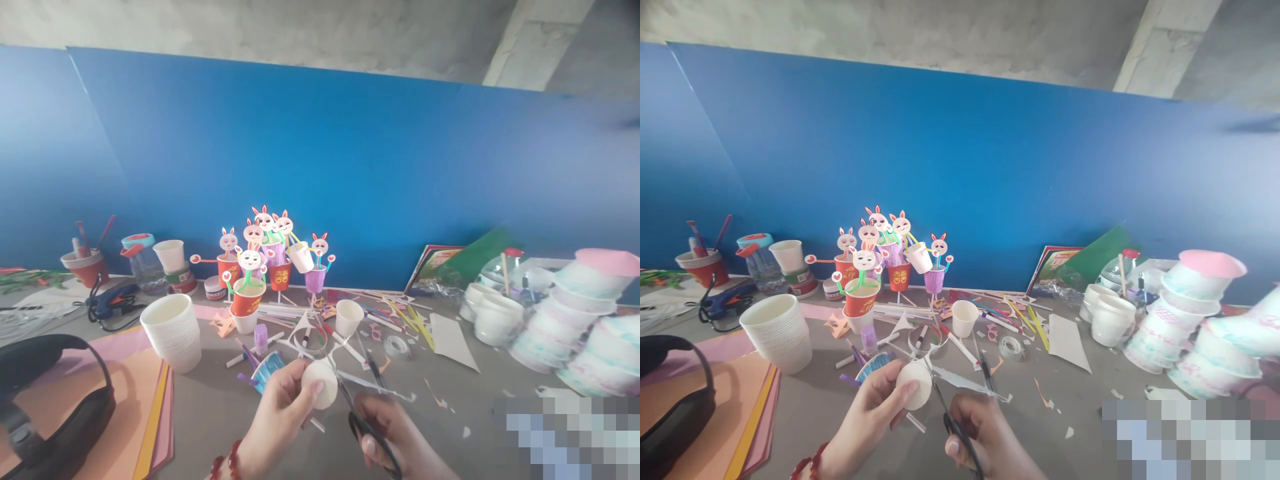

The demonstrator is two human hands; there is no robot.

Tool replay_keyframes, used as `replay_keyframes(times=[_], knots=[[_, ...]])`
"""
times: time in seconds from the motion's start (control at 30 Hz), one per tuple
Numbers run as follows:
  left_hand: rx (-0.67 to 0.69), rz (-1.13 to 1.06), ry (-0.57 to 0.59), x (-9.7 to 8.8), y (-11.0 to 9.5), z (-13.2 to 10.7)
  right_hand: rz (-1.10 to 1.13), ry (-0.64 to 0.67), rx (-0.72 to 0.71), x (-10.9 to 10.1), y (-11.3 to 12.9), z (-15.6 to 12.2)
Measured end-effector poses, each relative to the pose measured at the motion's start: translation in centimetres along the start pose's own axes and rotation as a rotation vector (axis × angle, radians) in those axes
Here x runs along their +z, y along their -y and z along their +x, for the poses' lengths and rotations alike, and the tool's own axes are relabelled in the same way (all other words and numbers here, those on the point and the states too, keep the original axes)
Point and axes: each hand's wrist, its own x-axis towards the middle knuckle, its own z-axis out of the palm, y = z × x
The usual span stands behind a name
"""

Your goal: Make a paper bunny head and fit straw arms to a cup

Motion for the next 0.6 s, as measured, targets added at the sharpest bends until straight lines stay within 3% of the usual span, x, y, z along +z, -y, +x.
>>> replay_keyframes(times=[0.6], knots=[[-0.007, 0.020, -0.022, -0.05, -0.25, -0.03, -0.111, -0.003, 0.017, -0.27, 0.10, -0.29]])
